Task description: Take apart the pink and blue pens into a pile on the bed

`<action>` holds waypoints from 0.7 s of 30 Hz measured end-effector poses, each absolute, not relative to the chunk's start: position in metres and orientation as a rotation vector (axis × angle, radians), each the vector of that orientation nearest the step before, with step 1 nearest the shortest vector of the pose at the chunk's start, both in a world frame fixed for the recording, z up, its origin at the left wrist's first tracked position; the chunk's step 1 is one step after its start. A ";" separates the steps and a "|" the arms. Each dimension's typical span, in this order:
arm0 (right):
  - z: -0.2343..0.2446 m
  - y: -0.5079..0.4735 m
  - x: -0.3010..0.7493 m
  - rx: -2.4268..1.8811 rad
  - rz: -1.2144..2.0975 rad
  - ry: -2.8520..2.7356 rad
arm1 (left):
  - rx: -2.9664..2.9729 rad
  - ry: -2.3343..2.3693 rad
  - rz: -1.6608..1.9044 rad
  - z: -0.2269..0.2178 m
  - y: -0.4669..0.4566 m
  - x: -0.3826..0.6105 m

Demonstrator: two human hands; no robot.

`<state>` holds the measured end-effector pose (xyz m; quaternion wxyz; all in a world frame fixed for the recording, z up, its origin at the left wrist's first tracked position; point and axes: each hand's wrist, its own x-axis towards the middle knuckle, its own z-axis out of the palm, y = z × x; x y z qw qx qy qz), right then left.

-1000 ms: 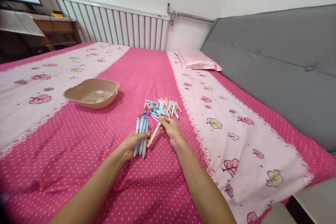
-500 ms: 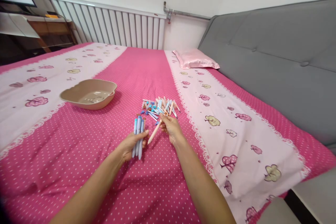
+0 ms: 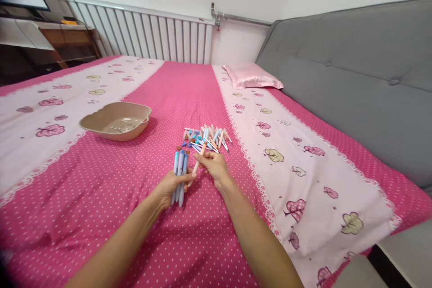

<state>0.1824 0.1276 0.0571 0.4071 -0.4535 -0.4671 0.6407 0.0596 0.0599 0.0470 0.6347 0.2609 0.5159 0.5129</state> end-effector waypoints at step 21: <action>0.059 0.135 0.192 -1.036 1.981 -1.073 | 0.494 0.956 1.113 0.049 0.058 0.053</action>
